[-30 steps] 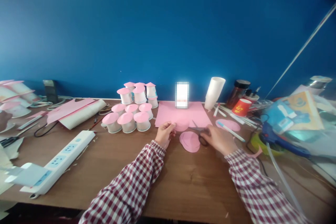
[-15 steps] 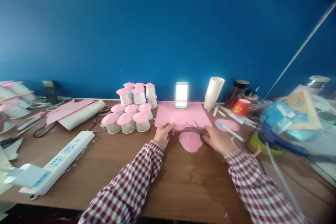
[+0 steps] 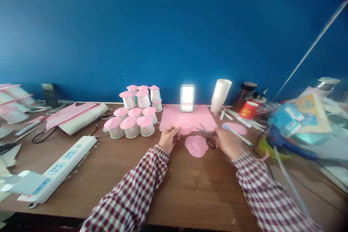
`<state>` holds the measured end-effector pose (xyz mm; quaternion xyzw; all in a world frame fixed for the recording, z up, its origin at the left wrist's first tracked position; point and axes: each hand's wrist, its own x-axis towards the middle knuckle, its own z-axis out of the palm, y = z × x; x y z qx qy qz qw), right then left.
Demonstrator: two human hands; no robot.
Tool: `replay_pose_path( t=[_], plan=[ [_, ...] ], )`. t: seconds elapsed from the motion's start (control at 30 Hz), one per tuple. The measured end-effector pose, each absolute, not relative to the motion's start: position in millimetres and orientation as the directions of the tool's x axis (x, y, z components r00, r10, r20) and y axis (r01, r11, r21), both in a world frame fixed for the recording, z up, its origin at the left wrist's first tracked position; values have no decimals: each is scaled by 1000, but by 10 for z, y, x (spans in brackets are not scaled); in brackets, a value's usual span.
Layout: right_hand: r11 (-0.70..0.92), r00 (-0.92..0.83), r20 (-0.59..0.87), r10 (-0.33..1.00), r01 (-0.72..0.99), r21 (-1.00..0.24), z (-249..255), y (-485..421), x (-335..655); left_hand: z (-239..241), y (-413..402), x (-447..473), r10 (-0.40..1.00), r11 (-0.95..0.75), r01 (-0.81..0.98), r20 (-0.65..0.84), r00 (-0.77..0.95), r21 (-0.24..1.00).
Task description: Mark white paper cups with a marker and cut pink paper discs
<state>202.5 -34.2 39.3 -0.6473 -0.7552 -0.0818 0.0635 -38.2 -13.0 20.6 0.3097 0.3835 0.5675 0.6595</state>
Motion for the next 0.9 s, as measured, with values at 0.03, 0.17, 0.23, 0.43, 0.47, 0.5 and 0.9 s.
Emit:
replay_pose_path(
  t=[0.03, 0.17, 0.23, 0.43, 0.47, 0.5, 0.9],
  plan=[
    [141, -146, 193, 970, 989, 38, 390, -339, 2005, 209, -132, -380, 986, 165, -510, -157, 58, 844],
    [142, -144, 200, 969, 990, 25, 356, -303, 1947, 211, -134, -374, 986, 165, -509, -158, 57, 845],
    [145, -148, 225, 963, 989, 28, 349, -286, 1940, 207, -132, -374, 986, 165, -505, -155, 63, 847],
    [99, -88, 269, 959, 995, -30, 447, -310, 1963, 208, -134, -374, 987, 160, -501, -154, 54, 851],
    [105, -88, 270, 959, 993, -50, 464, -317, 1967, 210, -136, -373, 987, 160, -501, -152, 58, 851],
    [111, -86, 274, 958, 991, -76, 476, -321, 1968, 212, -137, -372, 987, 160, -501, -150, 62, 851],
    [76, 46, 96, 994, 318, -945, 447, -265, 1858, 218, -121, -407, 983, 179, -556, -173, 64, 812]
  ],
)
